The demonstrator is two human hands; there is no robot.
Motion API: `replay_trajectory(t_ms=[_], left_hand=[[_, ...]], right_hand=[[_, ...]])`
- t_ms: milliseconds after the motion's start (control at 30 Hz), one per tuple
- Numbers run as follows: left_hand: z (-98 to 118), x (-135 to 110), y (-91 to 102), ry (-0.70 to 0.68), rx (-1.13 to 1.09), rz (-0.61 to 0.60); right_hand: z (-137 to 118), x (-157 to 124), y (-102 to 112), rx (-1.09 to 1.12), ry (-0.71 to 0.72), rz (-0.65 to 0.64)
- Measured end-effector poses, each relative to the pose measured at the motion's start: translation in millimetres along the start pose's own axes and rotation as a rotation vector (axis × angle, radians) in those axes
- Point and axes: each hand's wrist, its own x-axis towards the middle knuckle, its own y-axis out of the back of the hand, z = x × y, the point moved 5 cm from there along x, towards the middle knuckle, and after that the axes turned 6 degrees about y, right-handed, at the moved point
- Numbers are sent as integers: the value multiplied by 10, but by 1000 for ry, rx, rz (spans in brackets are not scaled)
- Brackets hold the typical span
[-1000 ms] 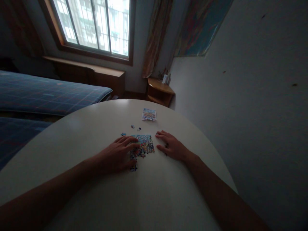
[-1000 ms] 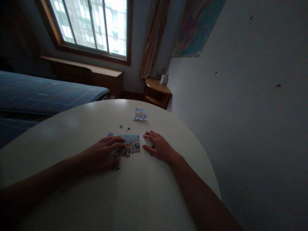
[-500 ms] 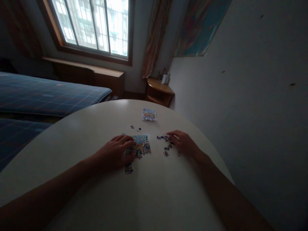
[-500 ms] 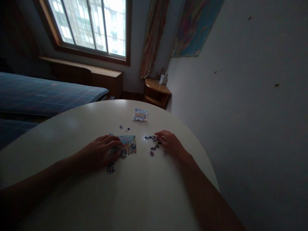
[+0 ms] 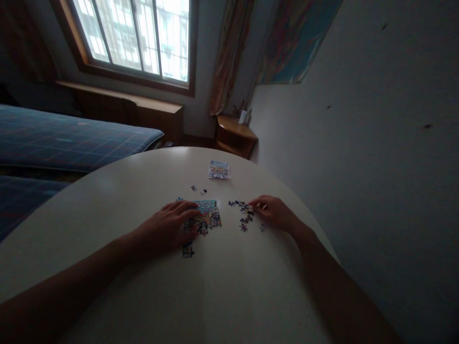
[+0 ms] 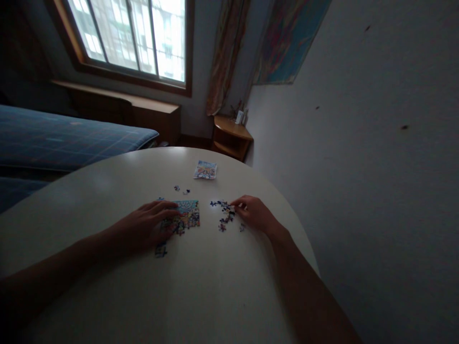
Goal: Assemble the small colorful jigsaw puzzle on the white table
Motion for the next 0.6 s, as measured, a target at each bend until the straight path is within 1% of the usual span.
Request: replay_trajectory(t_ms=[100,200,367,467,600], left_hand=[[2,-10,12,5,-7,-18],[-14,-20,6,9,-8,-21],[-44,-20,-20,3,-6,-12],[-37,-17,-16,-5,-4,-11],[-26,-19,-4,-3,-10,-11]], right_hand=[[24,-23,35,-31,-60,-25],[25,-41,38,-27,-83,-60],[43,-42,68,-65,-119,-26],[7,-42,86,-48,-84,-22],[-117,-63,41,46,0,-135]])
